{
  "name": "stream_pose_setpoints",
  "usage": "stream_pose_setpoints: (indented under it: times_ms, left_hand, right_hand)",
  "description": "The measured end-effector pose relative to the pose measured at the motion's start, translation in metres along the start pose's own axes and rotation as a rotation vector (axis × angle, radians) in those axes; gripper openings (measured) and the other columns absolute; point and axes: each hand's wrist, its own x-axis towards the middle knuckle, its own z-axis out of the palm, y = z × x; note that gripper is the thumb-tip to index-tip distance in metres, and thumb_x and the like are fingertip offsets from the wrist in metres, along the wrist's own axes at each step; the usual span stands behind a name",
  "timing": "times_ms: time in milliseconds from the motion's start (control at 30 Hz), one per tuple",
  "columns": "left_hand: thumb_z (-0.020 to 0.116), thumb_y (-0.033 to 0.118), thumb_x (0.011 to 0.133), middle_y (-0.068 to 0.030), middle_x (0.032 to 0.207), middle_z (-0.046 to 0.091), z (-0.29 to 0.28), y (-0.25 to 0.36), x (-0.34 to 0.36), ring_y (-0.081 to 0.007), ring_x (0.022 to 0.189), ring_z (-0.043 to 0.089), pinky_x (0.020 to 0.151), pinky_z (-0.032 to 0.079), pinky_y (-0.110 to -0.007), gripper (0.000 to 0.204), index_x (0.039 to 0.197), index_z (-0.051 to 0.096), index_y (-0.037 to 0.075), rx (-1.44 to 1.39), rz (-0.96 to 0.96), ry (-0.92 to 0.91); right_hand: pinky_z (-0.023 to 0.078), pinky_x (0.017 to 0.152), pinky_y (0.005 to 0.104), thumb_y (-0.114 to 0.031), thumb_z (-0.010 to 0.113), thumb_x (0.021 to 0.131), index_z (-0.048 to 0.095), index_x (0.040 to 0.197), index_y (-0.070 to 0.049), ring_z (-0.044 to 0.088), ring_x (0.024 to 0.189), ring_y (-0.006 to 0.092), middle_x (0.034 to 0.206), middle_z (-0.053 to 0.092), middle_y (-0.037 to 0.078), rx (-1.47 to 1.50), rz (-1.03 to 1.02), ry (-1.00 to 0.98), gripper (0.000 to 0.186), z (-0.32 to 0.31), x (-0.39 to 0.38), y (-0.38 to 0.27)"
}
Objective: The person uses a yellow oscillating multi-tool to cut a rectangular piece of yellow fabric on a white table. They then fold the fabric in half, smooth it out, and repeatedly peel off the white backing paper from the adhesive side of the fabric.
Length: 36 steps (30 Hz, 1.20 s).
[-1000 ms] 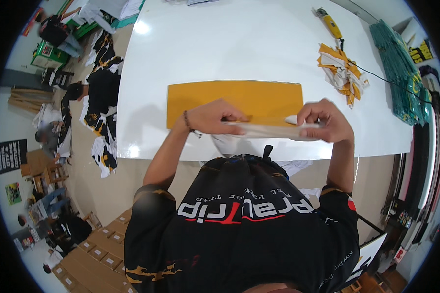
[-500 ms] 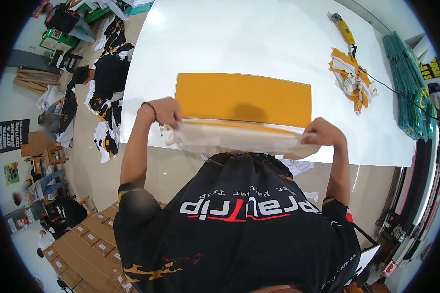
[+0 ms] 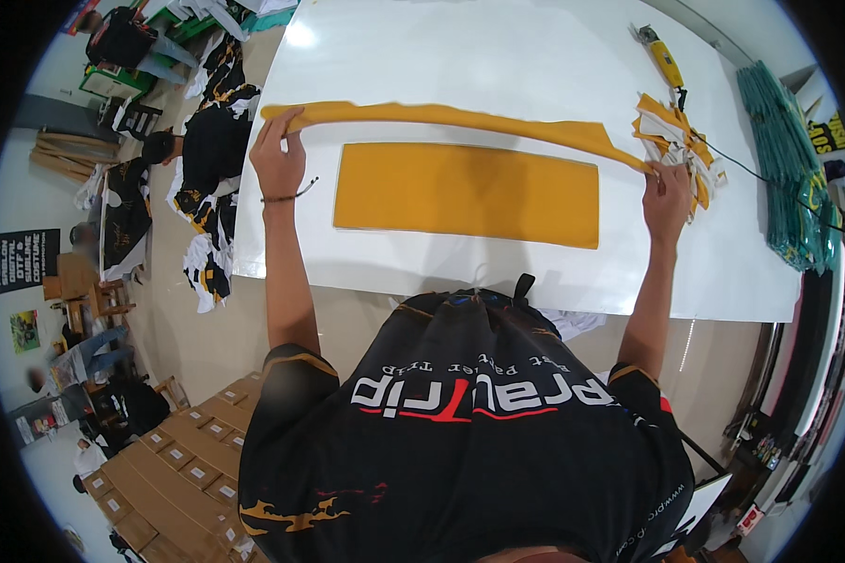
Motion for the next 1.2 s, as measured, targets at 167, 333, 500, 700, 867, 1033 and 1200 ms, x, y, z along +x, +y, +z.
stream_pose_setpoints:
  times_ms: [167,333,500,700,867,1033,1200]
  left_hand:
    - [0.064,-0.005,0.081,-0.0124,0.104,0.072,0.017,-0.020,-0.077,-0.0316,0.099,0.069,0.086,0.055,-0.037,0.032,0.108,0.073,0.008,0.054,-0.100,-0.023]
    - [0.074,-0.001,0.073,-0.0118,0.110,0.072,0.050,-0.038,-0.170,-0.0269,0.100,0.069,0.086,0.055,-0.036,0.040,0.112,0.073,0.007,-0.060,-0.369,-0.162]
    - [0.083,0.014,0.077,-0.0089,0.113,0.071,0.065,-0.018,-0.201,-0.0125,0.084,0.064,0.073,0.052,-0.025,0.045,0.119,0.071,0.002,-0.292,-0.680,-0.282]
    - [0.077,0.012,0.086,-0.0073,0.109,0.072,0.079,-0.047,-0.210,-0.0067,0.077,0.059,0.069,0.050,-0.022,0.036,0.119,0.070,-0.001,-0.326,-0.875,-0.154]
    - [0.074,0.007,0.087,-0.0090,0.108,0.072,0.088,-0.059,-0.206,-0.0127,0.091,0.065,0.080,0.052,-0.025,0.033,0.118,0.069,-0.002,-0.353,-0.943,-0.063]
    - [0.077,0.007,0.084,-0.0092,0.106,0.071,0.094,-0.073,-0.207,-0.0168,0.098,0.066,0.084,0.053,-0.030,0.030,0.113,0.070,-0.001,-0.290,-0.980,-0.002]
    - [0.080,0.011,0.081,-0.0093,0.105,0.070,0.093,-0.074,-0.202,-0.0194,0.099,0.065,0.086,0.053,-0.034,0.033,0.112,0.071,0.003,-0.170,-1.020,0.005]
  right_hand:
    - [0.049,0.055,0.0264,0.002,0.069,0.085,0.073,0.104,-0.013,0.060,0.071,0.0138,0.102,0.062,0.006,0.218,0.108,0.178,0.024,0.044,-0.069,0.019]
    - [0.054,0.060,0.0252,0.005,0.062,0.085,0.072,0.105,-0.009,0.066,0.083,0.0150,0.113,0.063,0.008,0.408,0.391,0.001,0.026,0.093,-0.152,0.037]
    - [0.051,0.069,0.0318,0.004,0.062,0.084,0.073,0.104,-0.006,0.061,0.084,0.0211,0.098,0.059,0.010,0.254,0.376,-0.029,0.025,0.112,-0.186,0.048]
    - [0.049,0.058,0.0248,0.009,0.063,0.085,0.072,0.102,-0.002,0.059,0.068,0.0139,0.095,0.056,0.009,0.201,0.221,0.023,0.022,0.117,-0.189,0.061]
    - [0.047,0.053,0.0281,0.001,0.062,0.087,0.069,0.097,0.000,0.061,0.059,0.0154,0.084,0.065,0.008,0.477,0.614,-0.056,0.012,0.109,-0.182,0.055]
    - [0.039,0.046,0.0209,-0.010,0.060,0.095,0.067,0.090,-0.001,0.060,0.053,0.0110,0.079,0.067,0.006,0.936,0.874,-0.179,0.013,0.102,-0.154,0.052]
    - [0.043,0.048,0.0248,-0.029,0.068,0.093,0.066,0.089,-0.001,0.064,0.057,0.0134,0.078,0.069,0.008,0.709,0.985,-0.360,0.029,0.103,-0.127,0.051]
